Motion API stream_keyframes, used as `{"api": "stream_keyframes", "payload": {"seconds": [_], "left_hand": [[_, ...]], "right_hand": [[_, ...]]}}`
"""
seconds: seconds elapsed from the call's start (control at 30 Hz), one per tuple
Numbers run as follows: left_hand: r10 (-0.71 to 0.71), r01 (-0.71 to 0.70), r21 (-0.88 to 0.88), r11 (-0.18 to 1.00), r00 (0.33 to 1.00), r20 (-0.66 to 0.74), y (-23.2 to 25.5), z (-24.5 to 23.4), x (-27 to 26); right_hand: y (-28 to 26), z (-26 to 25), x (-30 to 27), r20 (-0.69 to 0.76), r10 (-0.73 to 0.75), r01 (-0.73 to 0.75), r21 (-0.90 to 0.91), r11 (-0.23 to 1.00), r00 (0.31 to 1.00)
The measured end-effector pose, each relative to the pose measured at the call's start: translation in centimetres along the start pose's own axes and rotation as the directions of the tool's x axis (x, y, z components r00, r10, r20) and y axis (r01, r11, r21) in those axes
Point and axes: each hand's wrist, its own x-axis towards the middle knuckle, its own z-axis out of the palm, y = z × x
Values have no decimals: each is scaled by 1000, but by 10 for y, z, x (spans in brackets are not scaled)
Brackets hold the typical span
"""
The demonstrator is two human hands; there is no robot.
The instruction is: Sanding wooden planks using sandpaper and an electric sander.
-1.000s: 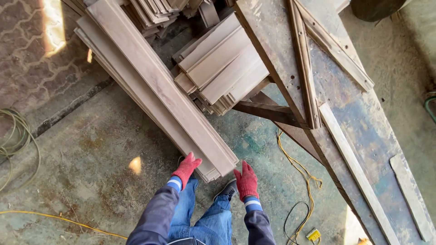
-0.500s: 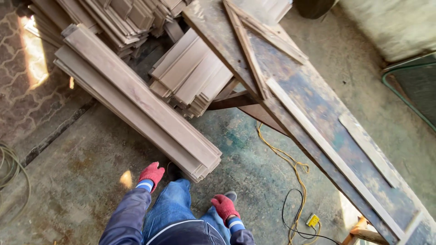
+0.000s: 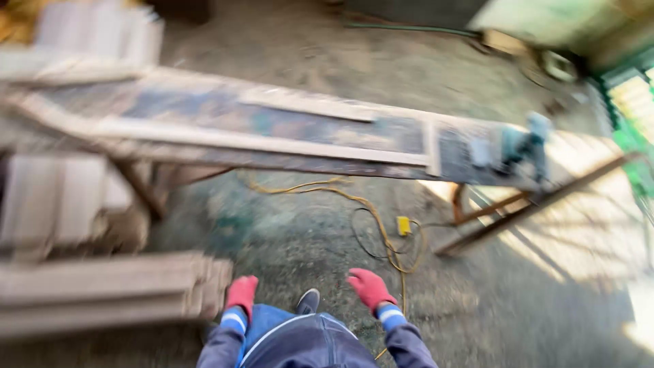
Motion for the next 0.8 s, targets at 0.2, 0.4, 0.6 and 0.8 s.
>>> {"api": "stream_keyframes", "payload": {"seconds": [0.2, 0.4, 0.6, 0.8], "left_hand": [[270, -243, -210, 947, 957, 110, 260, -37, 3], [415, -341, -362, 867, 898, 147, 412, -55, 15], [429, -321, -416, 851, 882, 197, 518, -56, 43], [343, -308, -298, 904, 937, 71, 570, -54, 132]], "right_hand": [[404, -42, -142, -389, 784, -764, 250, 595, 484], [486, -69, -195, -6, 873, -162, 982, 97, 488], [360, -299, -51, -336, 867, -94, 914, 394, 368], [334, -522, 103, -785, 451, -278, 361, 890, 425]]}}
